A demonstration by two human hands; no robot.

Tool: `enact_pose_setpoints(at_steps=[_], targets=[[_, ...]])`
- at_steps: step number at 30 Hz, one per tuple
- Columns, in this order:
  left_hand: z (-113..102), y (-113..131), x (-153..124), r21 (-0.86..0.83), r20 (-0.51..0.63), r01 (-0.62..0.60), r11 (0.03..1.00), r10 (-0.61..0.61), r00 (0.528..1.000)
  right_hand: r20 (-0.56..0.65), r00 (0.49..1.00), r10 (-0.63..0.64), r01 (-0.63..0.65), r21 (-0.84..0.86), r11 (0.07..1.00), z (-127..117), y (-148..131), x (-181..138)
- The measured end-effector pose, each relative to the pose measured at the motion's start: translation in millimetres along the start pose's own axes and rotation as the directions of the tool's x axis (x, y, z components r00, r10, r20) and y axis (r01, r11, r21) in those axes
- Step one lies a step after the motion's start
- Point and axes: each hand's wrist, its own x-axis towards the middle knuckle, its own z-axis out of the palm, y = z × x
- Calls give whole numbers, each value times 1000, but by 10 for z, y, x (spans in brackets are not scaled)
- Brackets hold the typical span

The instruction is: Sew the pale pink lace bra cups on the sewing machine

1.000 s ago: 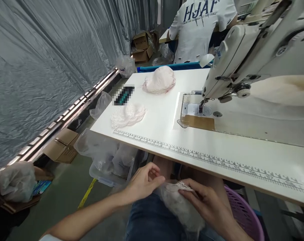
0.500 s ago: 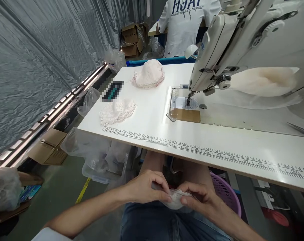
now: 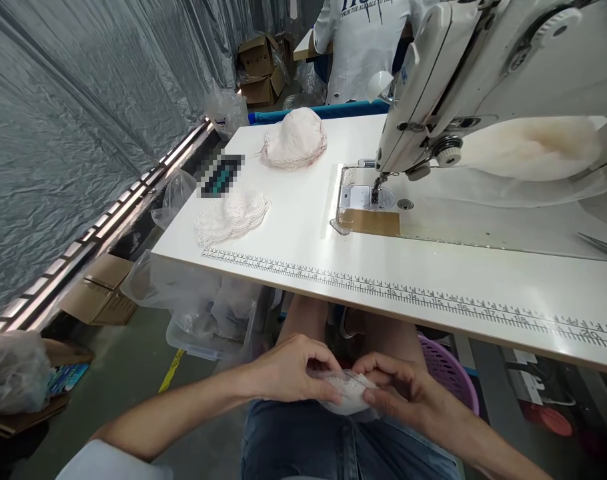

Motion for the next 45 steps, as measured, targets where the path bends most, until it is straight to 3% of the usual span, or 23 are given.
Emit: enact_pose_setpoints(at_steps=[5,9,13,20,27,35,45], targets=[[6,-13,-3,-31,32,38,999,-37,999,-44,999,-19,15,-100,995,22,-21,62],[-18,-45,-9,-117,73,83,990,-75,995,-26,1000,13,-15,-66,998,16,-27,67],[-34,-103,-4,-108,77,22,994,-14,997,-24,997,69,-69,4,998,-5,-26,55],[18,-152,-6,-29,33,-29,999,30,999,-33,997,68,-70,-58,996,11,-3,16],[21,-154,-13,-132,67,-55,990,64,996,-80,996,42,-49,-96,994,49,-3,73],[22,-231,-71,-211,121,111,971,-87,989,-157,982,107,-106,15,994,-6,78,-5],[47,-212,-61,-355,238,162,921,-79,968,-56,996,65,-63,26,998,38,39,13]])
